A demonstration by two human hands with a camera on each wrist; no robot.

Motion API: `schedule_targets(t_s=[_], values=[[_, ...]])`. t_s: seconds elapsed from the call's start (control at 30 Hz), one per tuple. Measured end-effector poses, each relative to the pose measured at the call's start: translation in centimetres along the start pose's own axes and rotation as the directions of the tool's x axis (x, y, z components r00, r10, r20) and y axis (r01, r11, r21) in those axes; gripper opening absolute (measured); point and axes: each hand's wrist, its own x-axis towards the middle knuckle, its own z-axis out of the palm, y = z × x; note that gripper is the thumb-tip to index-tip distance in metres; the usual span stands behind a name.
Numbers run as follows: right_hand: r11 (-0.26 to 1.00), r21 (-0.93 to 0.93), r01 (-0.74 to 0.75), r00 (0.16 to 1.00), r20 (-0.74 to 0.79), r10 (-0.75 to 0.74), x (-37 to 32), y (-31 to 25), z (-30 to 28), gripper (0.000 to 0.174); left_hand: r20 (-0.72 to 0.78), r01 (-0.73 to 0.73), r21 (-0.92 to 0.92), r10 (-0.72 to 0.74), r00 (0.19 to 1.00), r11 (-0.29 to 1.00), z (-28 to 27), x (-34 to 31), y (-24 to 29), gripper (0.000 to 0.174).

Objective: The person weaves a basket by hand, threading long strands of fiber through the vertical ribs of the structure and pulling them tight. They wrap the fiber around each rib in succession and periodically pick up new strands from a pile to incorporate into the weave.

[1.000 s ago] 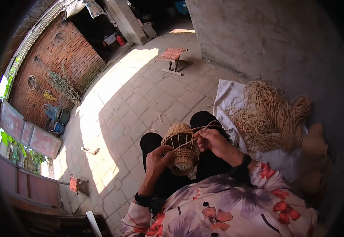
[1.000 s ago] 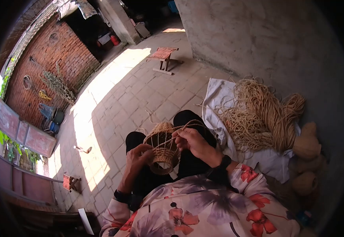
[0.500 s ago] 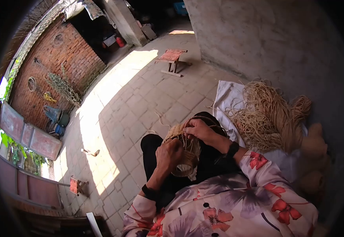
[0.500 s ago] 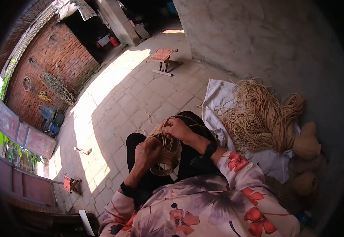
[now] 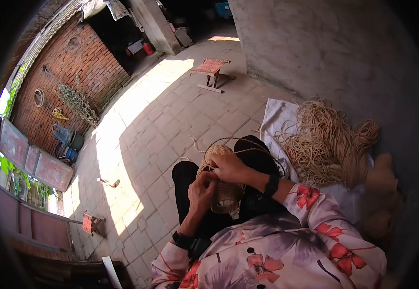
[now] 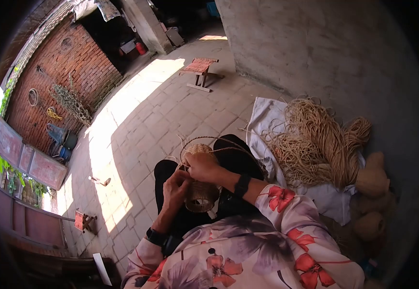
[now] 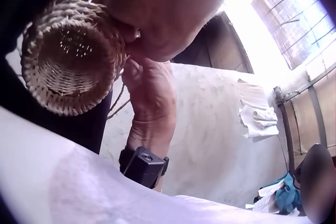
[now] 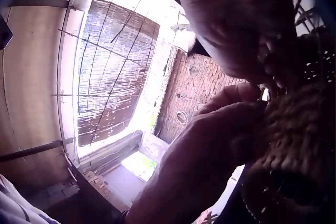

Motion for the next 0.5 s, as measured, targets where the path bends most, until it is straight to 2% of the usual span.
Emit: schedule_targets(t_s=[0.03, 0.07, 0.1, 0.13, 0.17, 0.2, 0.23, 0.27, 0.3, 0.37, 0.4, 0.47, 0.5], values=[[0.995, 0.093, 0.047, 0.994, -0.102, -0.038, -0.4, 0.4, -0.2, 0.023, 0.007, -0.024, 0.029, 0.023, 1.000, 0.999, -0.2, -0.2, 0.6, 0.014], [0.995, 0.091, 0.047, 0.994, -0.098, -0.038, -1.2, 0.9, -0.6, 0.023, 0.015, -0.046, 0.057, 0.045, 0.999, 0.997, -0.4, -0.3, 0.9, 0.014], [0.813, 0.551, -0.185, 0.982, 0.066, 0.179, -2.0, 0.3, -2.3, 0.021, 0.017, -0.044, 0.054, 0.043, 0.999, 0.998, -0.4, -0.3, 0.9, 0.014], [0.395, 0.827, -0.399, 0.910, 0.304, 0.282, -2.9, 0.2, -3.7, 0.020, 0.045, -0.055, 0.049, 0.053, 0.998, 0.997, -0.6, -0.3, 0.9, 0.013], [0.397, 0.827, -0.398, 0.910, 0.303, 0.282, -4.0, 0.7, -4.4, 0.020, 0.071, -0.066, 0.046, 0.063, 0.995, 0.997, -0.7, -0.2, 1.0, 0.012], [0.340, 0.833, -0.436, 0.892, 0.350, 0.287, -5.2, 1.3, -5.1, 0.021, 0.068, -0.069, 0.046, 0.066, 0.995, 0.997, -0.9, -0.4, 1.3, 0.012], [0.281, 0.835, -0.473, 0.871, 0.396, 0.290, -6.4, 1.8, -5.5, 0.023, -0.012, -0.206, 0.199, 0.213, 0.977, 0.958, -1.0, -0.6, 1.7, 0.011], [0.280, 0.837, -0.470, 0.872, 0.392, 0.292, -7.3, 2.4, -5.8, 0.023, -0.064, -0.320, 0.356, 0.365, 0.929, 0.878, -0.9, -0.7, 2.0, 0.010], [0.265, 0.818, -0.510, 0.847, 0.422, 0.324, -8.2, 3.1, -5.9, 0.021, -0.061, -0.325, 0.354, 0.368, 0.928, 0.877, -0.8, -0.3, 2.0, 0.010], [0.248, 0.797, -0.550, 0.818, 0.454, 0.353, -9.1, 4.3, -6.3, 0.020, -0.038, -0.563, 0.351, 0.613, 0.789, 0.748, -0.6, 0.4, 2.1, 0.010], [0.300, 0.801, -0.518, 0.832, 0.390, 0.393, -9.4, 4.7, -6.5, 0.019, -0.038, -0.562, 0.352, 0.611, 0.791, 0.749, -0.5, 0.5, 2.3, 0.010], [0.441, 0.755, -0.485, 0.843, 0.270, 0.465, -9.3, 5.5, -7.1, 0.017, 0.149, -0.656, 0.332, 0.649, 0.746, 0.678, 0.1, 0.9, 2.8, 0.008], [0.441, 0.758, -0.481, 0.844, 0.264, 0.467, -9.0, 5.8, -7.2, 0.017, 0.153, -0.661, 0.330, 0.653, 0.742, 0.674, 0.4, 1.0, 2.9, 0.008]])
